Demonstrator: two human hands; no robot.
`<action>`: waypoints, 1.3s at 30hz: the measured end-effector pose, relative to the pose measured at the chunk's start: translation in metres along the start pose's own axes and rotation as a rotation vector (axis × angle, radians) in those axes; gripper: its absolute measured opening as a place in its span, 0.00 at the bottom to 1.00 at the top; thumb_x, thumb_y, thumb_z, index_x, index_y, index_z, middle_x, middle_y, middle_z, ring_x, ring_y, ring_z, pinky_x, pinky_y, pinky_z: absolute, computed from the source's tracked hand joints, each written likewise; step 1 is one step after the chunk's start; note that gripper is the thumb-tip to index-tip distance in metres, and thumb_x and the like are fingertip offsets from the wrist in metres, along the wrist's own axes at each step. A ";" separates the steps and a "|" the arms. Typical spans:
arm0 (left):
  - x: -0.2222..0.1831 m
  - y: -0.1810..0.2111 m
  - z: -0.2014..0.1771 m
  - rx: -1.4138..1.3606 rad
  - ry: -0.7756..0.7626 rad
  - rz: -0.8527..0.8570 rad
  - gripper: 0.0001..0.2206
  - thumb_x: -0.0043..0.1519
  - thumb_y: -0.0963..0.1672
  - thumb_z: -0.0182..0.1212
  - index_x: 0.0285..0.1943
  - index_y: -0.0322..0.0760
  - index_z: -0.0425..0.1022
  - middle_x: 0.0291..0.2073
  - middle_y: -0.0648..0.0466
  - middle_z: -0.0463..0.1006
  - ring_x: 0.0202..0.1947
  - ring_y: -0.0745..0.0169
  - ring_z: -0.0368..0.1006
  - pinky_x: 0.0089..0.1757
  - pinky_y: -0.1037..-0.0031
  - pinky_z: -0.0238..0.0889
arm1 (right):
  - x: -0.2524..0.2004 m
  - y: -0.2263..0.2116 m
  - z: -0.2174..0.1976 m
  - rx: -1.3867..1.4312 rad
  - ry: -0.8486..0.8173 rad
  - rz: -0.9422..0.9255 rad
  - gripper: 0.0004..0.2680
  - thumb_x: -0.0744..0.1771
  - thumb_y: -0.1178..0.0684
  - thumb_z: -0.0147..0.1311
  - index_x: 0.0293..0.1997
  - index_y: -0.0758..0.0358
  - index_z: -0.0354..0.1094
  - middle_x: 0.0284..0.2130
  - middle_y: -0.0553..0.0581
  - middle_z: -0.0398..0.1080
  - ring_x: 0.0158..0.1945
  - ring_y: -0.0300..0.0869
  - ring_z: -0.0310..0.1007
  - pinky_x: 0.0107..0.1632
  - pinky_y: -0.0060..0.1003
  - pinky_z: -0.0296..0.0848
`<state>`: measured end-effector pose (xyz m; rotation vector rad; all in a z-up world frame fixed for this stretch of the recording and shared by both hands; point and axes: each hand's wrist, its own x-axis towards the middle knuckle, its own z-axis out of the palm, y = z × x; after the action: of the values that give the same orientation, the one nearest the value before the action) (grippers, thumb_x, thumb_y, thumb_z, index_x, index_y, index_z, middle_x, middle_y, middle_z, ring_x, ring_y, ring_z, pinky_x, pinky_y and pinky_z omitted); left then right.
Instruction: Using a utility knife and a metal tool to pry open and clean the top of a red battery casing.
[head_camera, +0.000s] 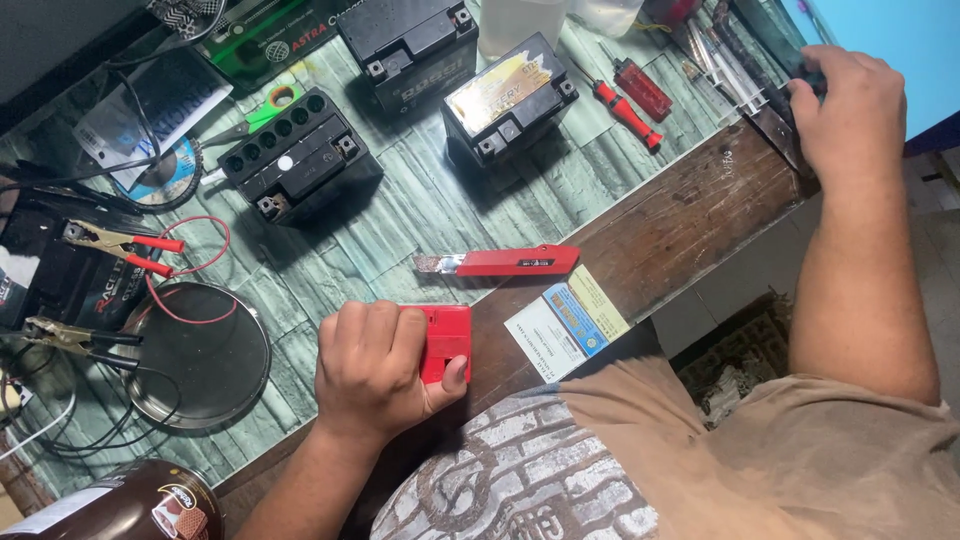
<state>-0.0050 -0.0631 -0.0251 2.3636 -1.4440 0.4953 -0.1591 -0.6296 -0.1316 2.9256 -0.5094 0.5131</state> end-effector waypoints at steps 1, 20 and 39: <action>0.000 0.000 0.000 0.001 0.003 0.004 0.23 0.65 0.58 0.42 0.28 0.40 0.63 0.24 0.51 0.61 0.24 0.51 0.55 0.30 0.60 0.47 | 0.004 -0.001 -0.003 -0.001 0.004 0.003 0.11 0.73 0.59 0.68 0.63 0.69 0.81 0.47 0.64 0.80 0.48 0.59 0.76 0.48 0.52 0.75; -0.001 0.000 -0.001 -0.041 0.075 0.005 0.23 0.64 0.58 0.41 0.27 0.39 0.63 0.25 0.50 0.65 0.25 0.50 0.59 0.31 0.61 0.50 | -0.016 -0.057 -0.048 -0.283 -0.253 0.113 0.09 0.68 0.46 0.60 0.52 0.43 0.81 0.38 0.39 0.79 0.43 0.40 0.79 0.36 0.41 0.78; -0.004 -0.001 0.000 -0.082 0.122 -0.007 0.24 0.64 0.58 0.43 0.28 0.37 0.66 0.25 0.50 0.66 0.25 0.50 0.61 0.33 0.62 0.49 | -0.026 -0.056 -0.094 0.925 -0.274 0.897 0.07 0.67 0.64 0.36 0.43 0.54 0.56 0.30 0.57 0.61 0.30 0.37 0.60 0.27 0.27 0.58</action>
<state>-0.0062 -0.0595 -0.0273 2.2338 -1.3751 0.5575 -0.1919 -0.5524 -0.0565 3.4298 -2.1757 0.5070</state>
